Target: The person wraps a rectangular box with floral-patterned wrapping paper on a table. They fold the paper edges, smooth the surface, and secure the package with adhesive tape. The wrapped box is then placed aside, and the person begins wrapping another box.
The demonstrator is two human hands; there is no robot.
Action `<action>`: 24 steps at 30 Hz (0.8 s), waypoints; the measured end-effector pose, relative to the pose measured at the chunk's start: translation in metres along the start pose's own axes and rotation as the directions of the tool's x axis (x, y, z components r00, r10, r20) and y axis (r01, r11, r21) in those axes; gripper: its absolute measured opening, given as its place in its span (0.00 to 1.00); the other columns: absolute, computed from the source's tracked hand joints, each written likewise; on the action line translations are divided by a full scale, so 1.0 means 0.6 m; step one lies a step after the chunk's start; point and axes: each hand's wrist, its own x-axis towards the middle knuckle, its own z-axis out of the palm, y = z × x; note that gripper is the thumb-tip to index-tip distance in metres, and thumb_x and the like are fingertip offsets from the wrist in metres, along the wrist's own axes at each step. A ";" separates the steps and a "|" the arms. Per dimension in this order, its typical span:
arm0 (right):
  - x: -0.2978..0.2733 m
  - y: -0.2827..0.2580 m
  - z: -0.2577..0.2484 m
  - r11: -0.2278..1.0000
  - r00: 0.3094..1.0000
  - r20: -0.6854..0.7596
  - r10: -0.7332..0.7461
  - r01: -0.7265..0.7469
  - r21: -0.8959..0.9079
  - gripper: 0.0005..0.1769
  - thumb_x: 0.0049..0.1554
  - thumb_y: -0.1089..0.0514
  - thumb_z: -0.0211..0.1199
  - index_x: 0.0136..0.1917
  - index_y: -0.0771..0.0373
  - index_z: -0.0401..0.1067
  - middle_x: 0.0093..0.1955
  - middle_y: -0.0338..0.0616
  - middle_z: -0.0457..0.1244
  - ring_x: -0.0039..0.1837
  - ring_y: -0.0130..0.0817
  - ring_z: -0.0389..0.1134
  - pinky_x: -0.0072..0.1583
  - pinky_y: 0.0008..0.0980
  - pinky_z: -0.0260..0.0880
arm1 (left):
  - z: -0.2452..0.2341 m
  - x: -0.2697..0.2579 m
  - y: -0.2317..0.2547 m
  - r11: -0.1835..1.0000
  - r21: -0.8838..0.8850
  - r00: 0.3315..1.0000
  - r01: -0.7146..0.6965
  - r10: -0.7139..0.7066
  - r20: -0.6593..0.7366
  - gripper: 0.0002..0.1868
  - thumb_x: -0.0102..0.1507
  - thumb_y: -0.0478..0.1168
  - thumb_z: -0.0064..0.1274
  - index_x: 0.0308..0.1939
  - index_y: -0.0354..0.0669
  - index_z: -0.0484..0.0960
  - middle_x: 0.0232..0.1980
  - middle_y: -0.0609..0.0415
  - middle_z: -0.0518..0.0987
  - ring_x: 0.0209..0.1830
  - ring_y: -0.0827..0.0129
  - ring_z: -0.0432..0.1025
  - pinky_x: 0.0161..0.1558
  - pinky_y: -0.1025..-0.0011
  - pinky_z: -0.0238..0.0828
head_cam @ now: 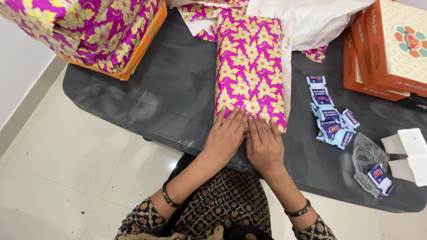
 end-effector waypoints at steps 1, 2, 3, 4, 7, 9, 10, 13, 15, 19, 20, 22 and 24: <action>0.002 0.006 -0.005 0.999 0.999 0.032 0.022 -0.023 0.030 0.23 0.60 0.61 0.59 0.68 0.66 0.71 0.67 0.50 0.66 0.71 0.41 0.66 0.77 0.47 0.54 | -0.003 0.001 -0.001 1.000 -0.004 1.000 -0.003 0.003 -0.010 0.33 0.64 0.50 0.54 0.70 0.36 0.71 0.71 0.47 0.73 0.74 0.61 0.63 0.79 0.49 0.42; 0.004 0.013 -0.011 0.997 0.997 0.066 0.041 -0.045 0.060 0.23 0.59 0.61 0.59 0.68 0.64 0.71 0.66 0.48 0.66 0.70 0.40 0.66 0.77 0.46 0.54 | -0.006 0.002 -0.003 1.000 -0.007 1.000 -0.004 0.004 -0.020 0.34 0.64 0.50 0.55 0.70 0.36 0.71 0.71 0.48 0.73 0.74 0.61 0.63 0.79 0.49 0.42; 0.007 0.019 -0.016 0.994 0.993 0.100 0.058 -0.067 0.090 0.23 0.59 0.61 0.59 0.68 0.62 0.72 0.66 0.47 0.67 0.69 0.39 0.66 0.77 0.46 0.54 | -0.009 0.002 -0.005 1.000 -0.026 1.000 0.010 -0.010 -0.005 0.34 0.64 0.51 0.55 0.71 0.37 0.71 0.70 0.49 0.73 0.74 0.60 0.63 0.79 0.45 0.41; 0.007 0.022 -0.020 0.993 0.993 0.099 0.058 -0.067 0.095 0.22 0.60 0.60 0.59 0.68 0.62 0.72 0.67 0.46 0.66 0.71 0.39 0.66 0.78 0.47 0.53 | -0.011 0.002 -0.005 0.999 -0.048 1.000 0.027 -0.026 0.011 0.34 0.64 0.51 0.56 0.71 0.38 0.71 0.70 0.50 0.73 0.74 0.60 0.62 0.79 0.42 0.40; 0.001 0.021 -0.027 0.996 0.996 0.081 0.048 -0.054 0.070 0.22 0.62 0.58 0.59 0.69 0.62 0.70 0.69 0.46 0.66 0.74 0.38 0.64 0.79 0.50 0.50 | -0.017 -0.006 -0.003 0.996 -0.066 0.998 0.066 -0.067 -0.014 0.36 0.62 0.53 0.58 0.71 0.42 0.70 0.71 0.53 0.71 0.76 0.57 0.58 0.75 0.32 0.36; -0.002 0.018 -0.026 1.000 0.999 0.044 0.022 -0.022 -0.008 0.25 0.61 0.56 0.60 0.70 0.63 0.70 0.69 0.46 0.65 0.74 0.39 0.62 0.78 0.54 0.47 | -0.016 -0.004 -0.006 0.995 -0.058 0.996 0.077 -0.080 -0.051 0.37 0.61 0.54 0.58 0.71 0.46 0.70 0.72 0.56 0.70 0.78 0.55 0.55 0.73 0.27 0.35; -0.004 0.017 -0.025 0.999 0.998 0.047 0.035 -0.035 -0.005 0.24 0.62 0.56 0.60 0.70 0.62 0.70 0.70 0.45 0.65 0.75 0.39 0.62 0.79 0.54 0.46 | -0.016 -0.004 -0.010 0.996 -0.053 0.995 0.078 -0.081 -0.060 0.36 0.61 0.54 0.58 0.72 0.48 0.70 0.73 0.58 0.69 0.79 0.54 0.53 0.73 0.26 0.34; -0.005 0.017 -0.020 0.997 0.996 0.044 0.075 -0.074 -0.009 0.23 0.63 0.57 0.59 0.71 0.60 0.70 0.71 0.42 0.65 0.76 0.39 0.60 0.80 0.56 0.45 | -0.015 -0.007 -0.014 0.997 -0.039 0.995 0.072 -0.075 -0.069 0.37 0.62 0.55 0.58 0.74 0.51 0.69 0.74 0.61 0.68 0.81 0.54 0.51 0.73 0.26 0.34; -0.007 0.019 -0.018 0.995 0.995 0.037 0.098 -0.096 -0.032 0.22 0.63 0.57 0.59 0.70 0.60 0.71 0.70 0.41 0.65 0.76 0.39 0.60 0.80 0.57 0.44 | -0.012 -0.008 -0.015 0.997 -0.030 0.995 0.067 -0.069 -0.068 0.38 0.62 0.56 0.58 0.74 0.52 0.69 0.74 0.61 0.68 0.81 0.54 0.50 0.74 0.26 0.34; -0.009 0.021 -0.012 0.991 0.993 0.012 0.113 -0.112 -0.069 0.21 0.62 0.58 0.59 0.68 0.59 0.73 0.69 0.41 0.65 0.77 0.42 0.59 0.79 0.59 0.44 | -0.008 -0.009 -0.014 0.998 -0.011 0.997 0.063 -0.064 -0.051 0.40 0.60 0.57 0.59 0.74 0.52 0.68 0.75 0.61 0.67 0.81 0.53 0.50 0.73 0.25 0.34; -0.009 0.021 -0.011 0.991 0.993 0.005 0.114 -0.113 -0.066 0.21 0.62 0.58 0.59 0.68 0.59 0.73 0.69 0.42 0.65 0.77 0.43 0.59 0.79 0.59 0.44 | -0.007 -0.008 -0.013 0.998 -0.008 0.997 0.063 -0.063 -0.043 0.41 0.59 0.58 0.59 0.74 0.51 0.68 0.75 0.60 0.67 0.81 0.53 0.50 0.73 0.25 0.34; -0.010 0.021 -0.009 0.992 0.993 -0.004 0.120 -0.120 -0.041 0.20 0.62 0.58 0.59 0.67 0.60 0.73 0.69 0.43 0.65 0.77 0.43 0.59 0.79 0.58 0.44 | -0.007 -0.006 -0.009 0.998 0.032 0.998 0.049 -0.048 -0.030 0.42 0.59 0.58 0.58 0.74 0.48 0.69 0.75 0.58 0.67 0.81 0.52 0.50 0.72 0.25 0.35; -0.009 0.021 -0.007 0.991 0.991 -0.007 0.130 -0.130 0.000 0.19 0.63 0.59 0.58 0.67 0.61 0.73 0.68 0.44 0.66 0.77 0.43 0.60 0.80 0.58 0.46 | -0.008 -0.003 -0.006 0.997 0.067 0.999 0.033 -0.032 -0.011 0.42 0.59 0.58 0.58 0.73 0.46 0.70 0.74 0.55 0.67 0.81 0.52 0.50 0.73 0.26 0.36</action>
